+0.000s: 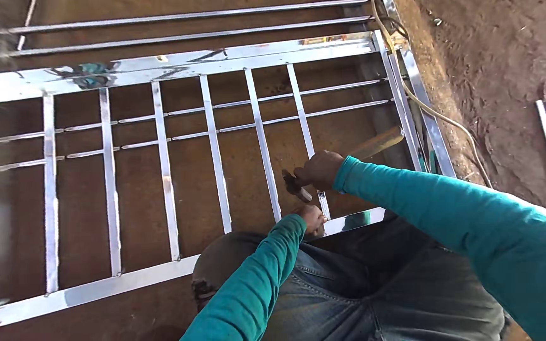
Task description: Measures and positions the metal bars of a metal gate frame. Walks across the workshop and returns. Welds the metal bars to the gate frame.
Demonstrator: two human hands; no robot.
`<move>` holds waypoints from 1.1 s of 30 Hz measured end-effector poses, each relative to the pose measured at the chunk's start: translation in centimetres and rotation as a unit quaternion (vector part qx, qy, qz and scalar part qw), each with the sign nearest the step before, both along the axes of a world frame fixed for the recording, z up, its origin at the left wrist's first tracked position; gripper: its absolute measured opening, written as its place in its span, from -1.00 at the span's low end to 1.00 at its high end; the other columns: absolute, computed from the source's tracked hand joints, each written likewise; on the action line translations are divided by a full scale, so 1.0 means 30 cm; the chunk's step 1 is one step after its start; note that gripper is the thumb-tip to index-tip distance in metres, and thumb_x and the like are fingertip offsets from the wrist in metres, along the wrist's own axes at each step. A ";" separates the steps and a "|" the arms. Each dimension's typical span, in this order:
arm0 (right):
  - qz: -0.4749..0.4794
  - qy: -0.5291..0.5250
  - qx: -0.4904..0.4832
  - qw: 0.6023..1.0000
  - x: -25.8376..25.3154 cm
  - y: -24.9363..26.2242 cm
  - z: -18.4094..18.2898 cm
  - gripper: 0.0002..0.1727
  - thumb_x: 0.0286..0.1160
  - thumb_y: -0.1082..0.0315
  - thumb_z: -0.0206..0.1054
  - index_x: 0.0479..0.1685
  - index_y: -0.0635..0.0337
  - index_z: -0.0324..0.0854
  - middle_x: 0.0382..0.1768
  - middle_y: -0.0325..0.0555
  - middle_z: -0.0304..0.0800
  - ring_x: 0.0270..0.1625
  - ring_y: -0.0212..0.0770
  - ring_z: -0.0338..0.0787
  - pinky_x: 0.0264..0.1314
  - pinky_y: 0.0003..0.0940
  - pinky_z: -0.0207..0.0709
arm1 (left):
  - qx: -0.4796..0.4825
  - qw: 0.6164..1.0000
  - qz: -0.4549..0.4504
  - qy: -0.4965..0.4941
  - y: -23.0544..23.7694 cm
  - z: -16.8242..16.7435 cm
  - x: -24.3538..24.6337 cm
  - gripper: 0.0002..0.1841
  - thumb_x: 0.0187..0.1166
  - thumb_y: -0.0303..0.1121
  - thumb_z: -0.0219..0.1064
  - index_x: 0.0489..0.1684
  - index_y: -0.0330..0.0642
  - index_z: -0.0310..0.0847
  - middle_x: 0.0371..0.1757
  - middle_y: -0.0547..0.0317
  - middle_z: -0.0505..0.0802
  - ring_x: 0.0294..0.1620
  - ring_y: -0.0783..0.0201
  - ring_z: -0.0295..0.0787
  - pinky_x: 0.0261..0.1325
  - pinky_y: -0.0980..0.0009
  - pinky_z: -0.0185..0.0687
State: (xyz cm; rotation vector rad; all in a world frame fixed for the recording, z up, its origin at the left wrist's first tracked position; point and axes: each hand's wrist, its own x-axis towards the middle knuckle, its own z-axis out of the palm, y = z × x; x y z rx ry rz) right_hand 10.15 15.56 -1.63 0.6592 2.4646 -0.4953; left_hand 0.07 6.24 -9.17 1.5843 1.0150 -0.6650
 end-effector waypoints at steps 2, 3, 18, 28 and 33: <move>-0.011 0.004 -0.003 1.000 0.005 0.002 0.002 -0.62 0.48 0.41 0.44 0.27 0.21 0.57 -0.17 0.20 0.77 -0.04 0.27 0.82 -0.05 0.23 0.61 | 0.006 1.000 -0.002 -0.005 -0.002 -0.009 -0.002 -0.51 0.91 -0.19 -0.06 0.09 -0.48 0.69 0.13 -0.33 0.81 0.29 -0.18 0.72 0.47 -0.12 0.44; -0.008 0.000 -0.003 1.000 0.004 0.002 0.007 -0.64 0.50 0.42 0.42 0.25 0.22 0.57 -0.17 0.20 0.77 -0.03 0.28 0.82 -0.04 0.23 0.61 | 0.008 1.000 -0.001 -0.009 -0.003 -0.012 -0.003 -0.52 0.91 -0.20 -0.05 0.07 -0.49 0.69 0.12 -0.34 0.81 0.29 -0.19 0.72 0.47 -0.12 0.44; -0.319 0.062 -0.002 0.946 0.243 0.123 0.003 -0.43 0.36 0.22 0.52 0.41 0.07 0.52 0.02 0.18 0.83 0.13 0.30 0.82 0.10 0.41 0.59 | 0.000 1.000 0.010 -0.001 -0.005 -0.033 -0.005 -0.50 0.91 -0.16 -0.06 0.08 -0.44 0.71 0.12 -0.34 0.81 0.28 -0.20 0.73 0.42 -0.19 0.47; -0.462 -0.073 0.013 0.884 0.562 0.139 -0.289 -0.37 0.45 0.18 0.52 0.55 0.09 0.52 0.26 0.37 0.76 0.34 0.46 0.72 0.28 0.52 0.49 | 0.006 1.000 -0.020 0.002 0.005 -0.018 -0.003 -0.50 0.91 -0.17 -0.06 0.14 -0.45 0.71 0.22 -0.36 0.78 0.36 -0.24 0.69 0.47 -0.23 0.43; -0.395 0.034 0.154 0.905 0.550 0.017 -0.331 -0.48 0.51 0.31 0.45 0.48 0.22 0.60 0.41 0.41 0.63 0.50 0.50 0.53 0.42 0.55 0.29 | 0.000 1.000 0.006 -0.010 0.004 -0.030 -0.010 -0.49 0.90 -0.13 -0.01 0.09 -0.49 0.72 0.17 -0.41 0.79 0.30 -0.27 0.71 0.46 -0.22 0.43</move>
